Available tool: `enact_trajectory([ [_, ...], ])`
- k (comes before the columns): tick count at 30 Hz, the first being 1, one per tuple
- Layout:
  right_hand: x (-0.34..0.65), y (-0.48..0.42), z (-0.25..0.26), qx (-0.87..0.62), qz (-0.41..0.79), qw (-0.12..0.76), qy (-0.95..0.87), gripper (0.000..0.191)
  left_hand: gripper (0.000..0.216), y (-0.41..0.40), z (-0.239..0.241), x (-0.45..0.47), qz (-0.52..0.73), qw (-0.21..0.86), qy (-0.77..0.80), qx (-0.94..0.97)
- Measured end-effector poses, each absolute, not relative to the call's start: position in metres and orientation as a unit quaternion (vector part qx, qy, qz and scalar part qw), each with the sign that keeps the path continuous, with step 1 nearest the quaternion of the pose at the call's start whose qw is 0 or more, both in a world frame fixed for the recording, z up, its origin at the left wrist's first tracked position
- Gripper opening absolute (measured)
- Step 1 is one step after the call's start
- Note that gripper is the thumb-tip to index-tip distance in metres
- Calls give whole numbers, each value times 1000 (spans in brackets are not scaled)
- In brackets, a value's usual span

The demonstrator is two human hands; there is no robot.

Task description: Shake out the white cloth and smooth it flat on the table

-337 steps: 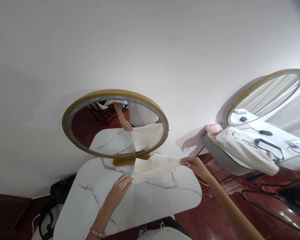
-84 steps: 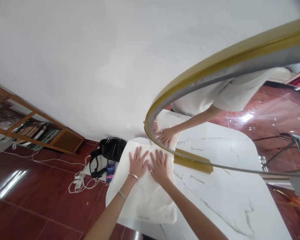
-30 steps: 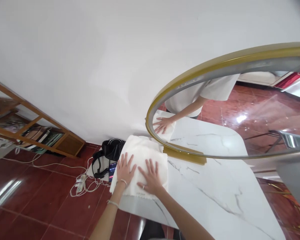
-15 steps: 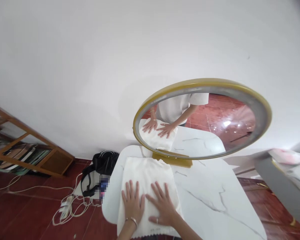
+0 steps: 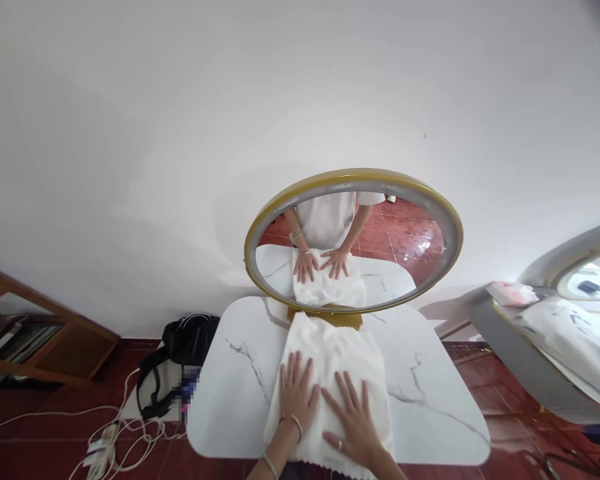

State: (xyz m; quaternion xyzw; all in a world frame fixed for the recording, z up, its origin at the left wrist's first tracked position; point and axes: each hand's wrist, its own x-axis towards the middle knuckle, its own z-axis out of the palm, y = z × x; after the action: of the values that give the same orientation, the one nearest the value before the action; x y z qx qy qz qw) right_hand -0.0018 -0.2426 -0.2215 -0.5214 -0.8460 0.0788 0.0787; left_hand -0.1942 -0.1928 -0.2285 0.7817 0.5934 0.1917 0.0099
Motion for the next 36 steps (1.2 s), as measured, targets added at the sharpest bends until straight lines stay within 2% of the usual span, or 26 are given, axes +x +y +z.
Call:
enact_trajectory([
  [10,-138,-218,-201,-310,181,126,-925,83,52,-239,-241,-356,179,-94,725,658],
  [15,-169,-207,-178,-276,301,109,-906,78,49,-240,-235,-389,151,-106,748,637],
  [20,-150,-208,-190,-301,293,120,-899,74,48,-227,-233,-371,170,-106,736,646],
  [27,-76,-228,-228,-417,159,137,-884,78,54,-202,-241,-288,178,-50,665,723],
  [32,-4,-251,-240,-469,87,129,-869,81,59,-203,-251,-211,149,48,628,763],
  [36,26,-264,-248,-488,89,121,-860,83,57,-190,-237,-178,102,155,625,759],
])
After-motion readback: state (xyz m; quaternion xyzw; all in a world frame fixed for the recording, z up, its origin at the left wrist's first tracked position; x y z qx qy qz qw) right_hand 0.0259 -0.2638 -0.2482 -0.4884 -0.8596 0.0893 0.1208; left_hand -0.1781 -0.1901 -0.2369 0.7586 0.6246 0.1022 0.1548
